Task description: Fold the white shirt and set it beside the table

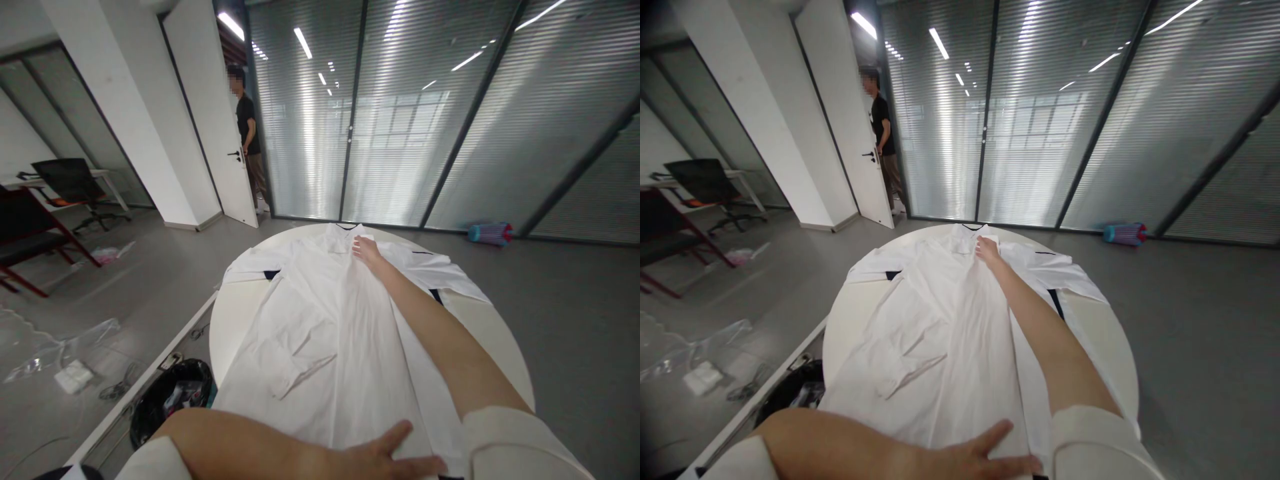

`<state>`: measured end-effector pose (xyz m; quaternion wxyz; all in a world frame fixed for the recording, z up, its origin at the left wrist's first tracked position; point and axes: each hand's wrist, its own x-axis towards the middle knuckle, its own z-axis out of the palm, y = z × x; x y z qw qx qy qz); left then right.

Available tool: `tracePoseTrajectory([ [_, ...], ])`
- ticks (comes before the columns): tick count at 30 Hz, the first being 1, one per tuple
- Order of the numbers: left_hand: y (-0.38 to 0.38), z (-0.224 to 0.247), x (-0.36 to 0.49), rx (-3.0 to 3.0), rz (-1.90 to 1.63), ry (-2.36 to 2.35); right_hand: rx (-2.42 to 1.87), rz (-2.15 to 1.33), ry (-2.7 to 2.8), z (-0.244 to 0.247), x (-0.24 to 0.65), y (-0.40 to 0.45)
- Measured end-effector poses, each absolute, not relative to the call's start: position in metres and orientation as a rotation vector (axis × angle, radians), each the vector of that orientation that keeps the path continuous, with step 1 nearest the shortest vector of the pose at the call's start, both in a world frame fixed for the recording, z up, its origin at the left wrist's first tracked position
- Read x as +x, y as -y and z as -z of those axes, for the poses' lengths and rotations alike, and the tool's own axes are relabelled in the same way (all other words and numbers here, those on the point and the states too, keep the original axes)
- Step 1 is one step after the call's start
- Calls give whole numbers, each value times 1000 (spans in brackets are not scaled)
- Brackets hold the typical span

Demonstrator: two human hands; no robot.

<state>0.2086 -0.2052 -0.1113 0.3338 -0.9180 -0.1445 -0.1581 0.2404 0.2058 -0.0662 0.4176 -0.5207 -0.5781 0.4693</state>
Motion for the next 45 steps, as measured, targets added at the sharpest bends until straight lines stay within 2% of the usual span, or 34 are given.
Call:
tracePoseTrajectory([
  [6,219,111,214,-2433,558,343,-1218,-780,2121,84,264,-136],
  [12,231,49,192,-2930,541,379,-1153,-406,2489,90,265,-92],
  [15,229,29,153,-3148,879,896,-1120,-247,2539,79,249,-68],
  [18,220,36,89,-2698,1270,1639,-879,-40,2698,65,221,-25],
  [22,213,67,-4,-2027,1165,2227,-271,46,2926,46,180,52],
  [25,220,85,-49,-1915,1033,2452,125,75,3008,37,157,105],
  [31,237,94,-75,-1900,1042,2648,559,83,2994,43,128,164],
  [38,236,98,-77,-1956,1055,2679,494,209,3036,56,102,182],
  [45,203,79,-79,-1885,1255,2607,472,310,2825,38,112,177],
])
